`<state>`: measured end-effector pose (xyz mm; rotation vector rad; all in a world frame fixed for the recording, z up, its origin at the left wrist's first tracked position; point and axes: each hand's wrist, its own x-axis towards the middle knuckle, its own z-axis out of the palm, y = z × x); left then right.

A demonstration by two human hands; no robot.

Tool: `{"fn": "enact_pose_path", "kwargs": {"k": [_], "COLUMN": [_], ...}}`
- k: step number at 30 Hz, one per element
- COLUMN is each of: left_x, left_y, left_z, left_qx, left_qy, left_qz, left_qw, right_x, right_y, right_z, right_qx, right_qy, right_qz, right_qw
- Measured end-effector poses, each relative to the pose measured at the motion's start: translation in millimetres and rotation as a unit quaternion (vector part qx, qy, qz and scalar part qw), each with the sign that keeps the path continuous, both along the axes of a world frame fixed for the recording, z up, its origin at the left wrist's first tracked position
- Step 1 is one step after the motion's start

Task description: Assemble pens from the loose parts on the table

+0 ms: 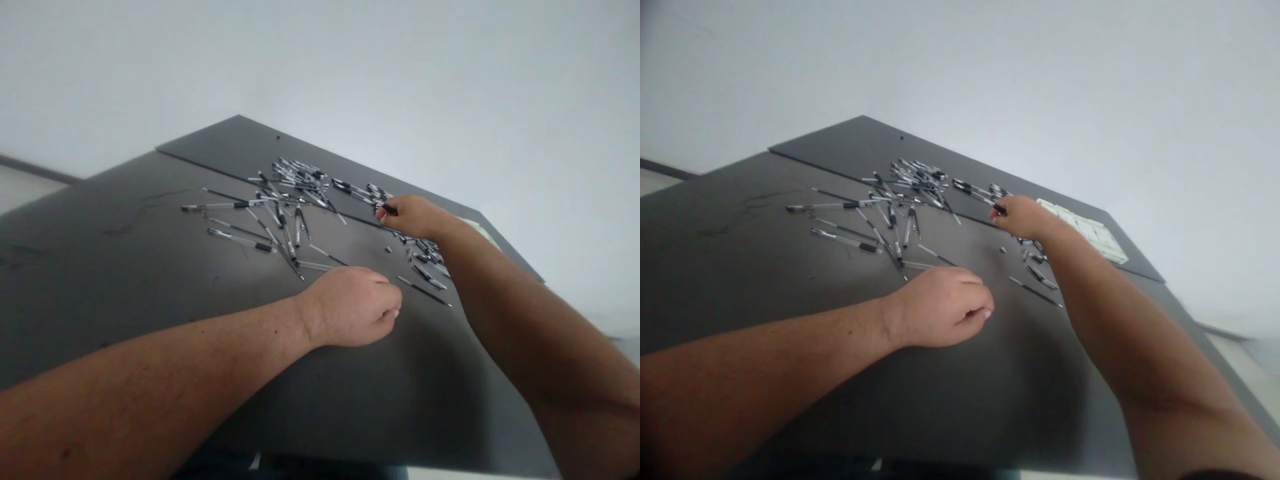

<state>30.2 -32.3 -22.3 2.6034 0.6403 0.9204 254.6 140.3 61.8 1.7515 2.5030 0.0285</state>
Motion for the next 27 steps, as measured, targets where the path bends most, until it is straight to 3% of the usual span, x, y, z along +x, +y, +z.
{"fn": "enact_pose_path", "kwargs": {"k": [6,11,16,23,27], "left_x": [-2.5,-4.6,-7.4,-11.3,-15.2], "left_y": [0.9,1.8,1.6,2.6,3.2], "left_z": [-0.7,-2.0,-2.2,-1.2,-0.8], "left_qx": [0.0,-0.003,-0.001,0.002,0.008], "left_qy": [-0.002,0.003,0.013,0.02,0.022], "left_qz": [0.003,0.0,0.007,0.006,-0.001], "left_qw": [1.0,1.0,1.0,1.0,1.0], "right_x": [33.2,60.0,89.7,88.5,78.0], "right_y": [-52.0,-94.5,-132.0,-136.4,-135.1], "right_z": [-18.3,-20.1,-23.1,-37.4,-43.5], "right_qx": [-0.012,0.019,-0.002,-0.013,-0.014], "right_qy": [-0.006,0.032,0.006,-0.117,-0.131], "right_qz": [-0.027,-0.056,-0.063,-0.033,-0.025], "right_qw": [1.0,0.998,0.998,0.993,0.991]}}
